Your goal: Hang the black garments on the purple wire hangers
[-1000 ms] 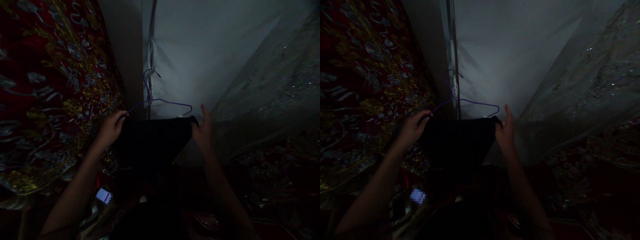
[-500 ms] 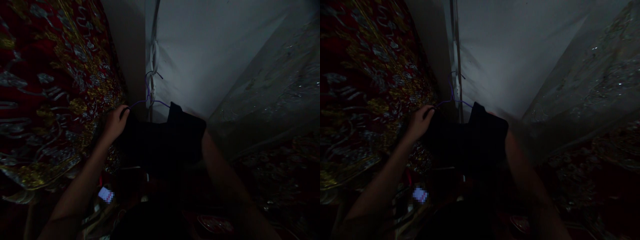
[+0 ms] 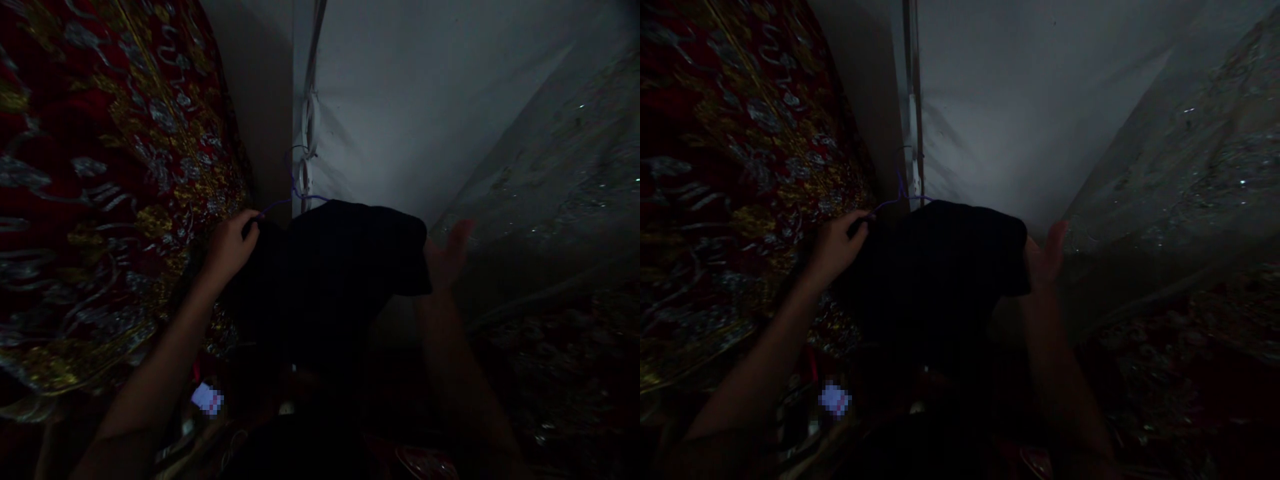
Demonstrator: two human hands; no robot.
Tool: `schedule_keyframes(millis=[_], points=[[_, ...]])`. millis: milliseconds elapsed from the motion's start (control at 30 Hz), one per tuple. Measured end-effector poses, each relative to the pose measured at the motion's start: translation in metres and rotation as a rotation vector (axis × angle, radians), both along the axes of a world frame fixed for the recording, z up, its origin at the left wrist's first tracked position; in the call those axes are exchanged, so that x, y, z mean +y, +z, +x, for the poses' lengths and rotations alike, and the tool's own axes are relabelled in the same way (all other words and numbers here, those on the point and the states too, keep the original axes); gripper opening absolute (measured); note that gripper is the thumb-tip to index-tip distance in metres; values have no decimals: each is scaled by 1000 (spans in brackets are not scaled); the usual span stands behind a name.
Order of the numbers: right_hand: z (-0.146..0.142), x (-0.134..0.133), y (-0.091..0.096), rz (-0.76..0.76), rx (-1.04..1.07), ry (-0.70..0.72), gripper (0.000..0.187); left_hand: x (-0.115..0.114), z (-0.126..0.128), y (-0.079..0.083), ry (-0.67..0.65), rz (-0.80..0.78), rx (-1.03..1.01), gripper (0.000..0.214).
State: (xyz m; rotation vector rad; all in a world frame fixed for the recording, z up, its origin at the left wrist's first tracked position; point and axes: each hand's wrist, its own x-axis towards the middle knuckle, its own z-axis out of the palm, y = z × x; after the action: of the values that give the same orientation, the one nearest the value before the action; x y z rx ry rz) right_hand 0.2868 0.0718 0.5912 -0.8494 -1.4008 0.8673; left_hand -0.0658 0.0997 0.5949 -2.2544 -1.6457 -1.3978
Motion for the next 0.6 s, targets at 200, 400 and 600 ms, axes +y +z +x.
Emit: schedule_keyframes(millis=[200, 400, 600], points=[[-26, -21, 5, -9, -152, 668, 73, 19, 1, 4, 0, 210, -219, 11], [-58, 1, -31, 120, -429, 188, 39, -6, 38, -12, -498, 120, -543, 6], [-62, 23, -45, 203, -460, 104, 42, -17, 101, 1, -1035, -500, -722, 16]])
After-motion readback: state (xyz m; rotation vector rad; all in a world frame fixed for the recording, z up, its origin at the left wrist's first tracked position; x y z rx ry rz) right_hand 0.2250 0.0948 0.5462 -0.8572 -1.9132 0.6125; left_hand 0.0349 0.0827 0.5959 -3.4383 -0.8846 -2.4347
